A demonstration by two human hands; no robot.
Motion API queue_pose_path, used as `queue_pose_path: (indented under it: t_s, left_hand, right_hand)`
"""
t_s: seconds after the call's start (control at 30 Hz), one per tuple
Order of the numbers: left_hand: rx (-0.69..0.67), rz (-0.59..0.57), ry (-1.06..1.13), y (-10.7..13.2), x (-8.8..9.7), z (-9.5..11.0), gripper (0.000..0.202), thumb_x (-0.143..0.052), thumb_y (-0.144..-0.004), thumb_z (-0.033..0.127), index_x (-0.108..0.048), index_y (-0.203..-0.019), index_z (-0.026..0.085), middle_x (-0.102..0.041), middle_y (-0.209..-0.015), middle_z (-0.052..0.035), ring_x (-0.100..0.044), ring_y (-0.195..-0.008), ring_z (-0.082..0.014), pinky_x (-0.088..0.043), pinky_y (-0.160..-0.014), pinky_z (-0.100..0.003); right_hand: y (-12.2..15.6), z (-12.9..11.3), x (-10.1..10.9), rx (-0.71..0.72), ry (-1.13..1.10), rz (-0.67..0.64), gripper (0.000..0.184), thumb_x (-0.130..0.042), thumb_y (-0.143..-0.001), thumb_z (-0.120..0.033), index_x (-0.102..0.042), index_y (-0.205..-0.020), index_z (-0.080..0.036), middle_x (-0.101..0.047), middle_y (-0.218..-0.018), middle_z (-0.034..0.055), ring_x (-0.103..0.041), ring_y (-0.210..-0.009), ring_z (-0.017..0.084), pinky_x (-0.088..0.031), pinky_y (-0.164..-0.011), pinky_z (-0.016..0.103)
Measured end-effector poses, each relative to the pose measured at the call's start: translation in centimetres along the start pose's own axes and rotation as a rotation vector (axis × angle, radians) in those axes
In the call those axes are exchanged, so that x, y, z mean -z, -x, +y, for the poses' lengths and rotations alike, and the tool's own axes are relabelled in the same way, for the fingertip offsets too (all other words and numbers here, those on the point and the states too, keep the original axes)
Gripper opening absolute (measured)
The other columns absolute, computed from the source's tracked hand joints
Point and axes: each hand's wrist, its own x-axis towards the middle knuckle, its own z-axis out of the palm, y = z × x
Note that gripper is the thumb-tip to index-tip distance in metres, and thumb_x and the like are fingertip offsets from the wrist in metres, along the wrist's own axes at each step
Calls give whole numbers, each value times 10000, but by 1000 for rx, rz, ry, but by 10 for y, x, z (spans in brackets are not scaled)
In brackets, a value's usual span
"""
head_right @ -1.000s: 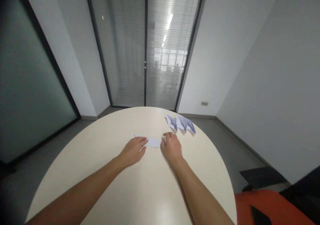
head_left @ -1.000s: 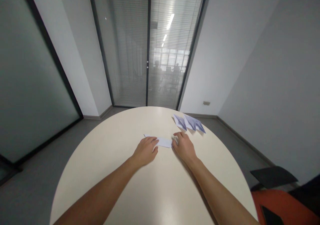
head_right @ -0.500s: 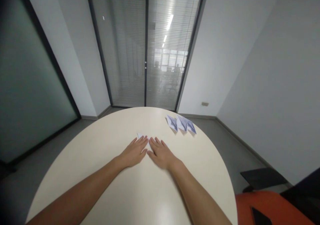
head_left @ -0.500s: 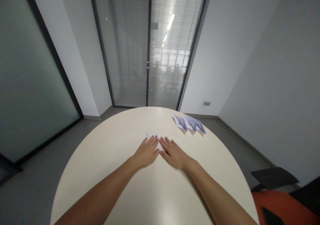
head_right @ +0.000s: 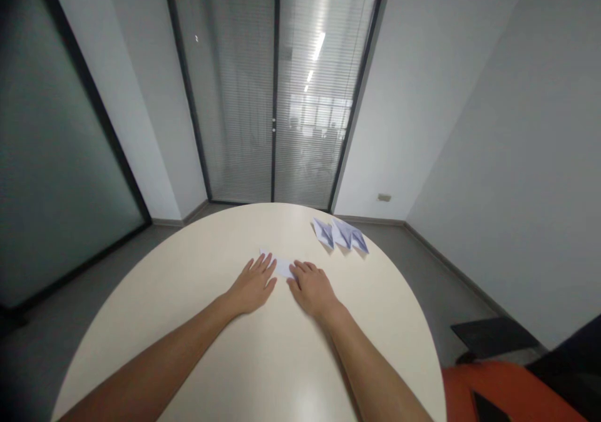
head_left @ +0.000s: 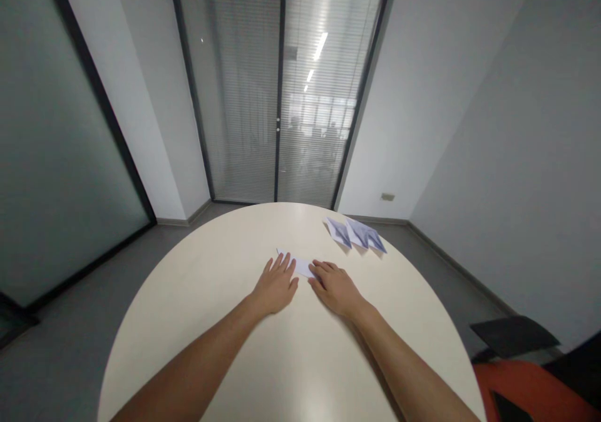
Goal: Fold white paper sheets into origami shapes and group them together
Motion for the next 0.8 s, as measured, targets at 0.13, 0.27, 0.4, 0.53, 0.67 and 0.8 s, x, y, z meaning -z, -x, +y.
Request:
queue_pose_path:
  t_s: [0.13, 0.27, 0.4, 0.53, 0.67, 0.8]
  left_hand:
    - [71, -29, -15, 1, 2, -2, 632, -284, -1003, 456, -302, -1539, 122, -223, -1628, -126, -164, -1509, -320, -182, -1214, -524]
    - [97, -26, 18, 3, 4, -3, 699, -296, -988, 515, -263, -1553, 105, -186, -1636, -133, -132, -1515, -318, -154, -1222, -511]
    - [93, -22, 44, 3, 6, -3, 703, -325, -979, 503, -223, -1567, 130, -156, -1644, -122, -127, -1518, -304, -148, -1222, -501]
    - [92, -6, 63, 3, 8, -3, 697, -352, -973, 487, -196, -1576, 172, -128, -1652, -108, -128, -1518, -305, -158, -1217, -511]
    - [88, -12, 74, 4, 10, -3, 688, -356, -975, 471, -186, -1578, 185, -126, -1653, -108, -122, -1519, -304, -153, -1218, -513]
    - [85, -16, 80, 5, 12, -3, 688, -354, -977, 465, -180, -1579, 181, -130, -1651, -116, -117, -1520, -302, -151, -1217, -517]
  right_hand:
    - [0, -2, 7, -81, -11, 101, 357, -524, -940, -369, -660, -1219, -192, -680, -1200, 109, -580, -1127, 256, -425, -971, 346]
    - [-1, -2, 6, -177, -62, 147, 364, -628, -860, -373, -685, -1164, -179, -673, -1083, 121, -595, -1030, 256, -437, -914, 338]
    - [-6, 2, -2, -241, -273, 160, 395, -690, -781, -328, -680, -1137, -158, -660, -1068, 113, -623, -925, 222, -471, -835, 305]
    - [-10, 8, -10, -268, -513, 171, 335, -653, -776, -267, -651, -1100, -184, -701, -1028, 68, -648, -805, 181, -490, -750, 281]
    - [-16, 15, -8, -237, -639, 183, 207, -590, -790, -213, -676, -978, -202, -733, -957, 43, -669, -820, 178, -491, -751, 273]
    - [-24, 21, 1, -283, -591, 272, 202, -592, -773, -188, -690, -950, -189, -744, -959, 54, -676, -791, 180, -491, -743, 278]
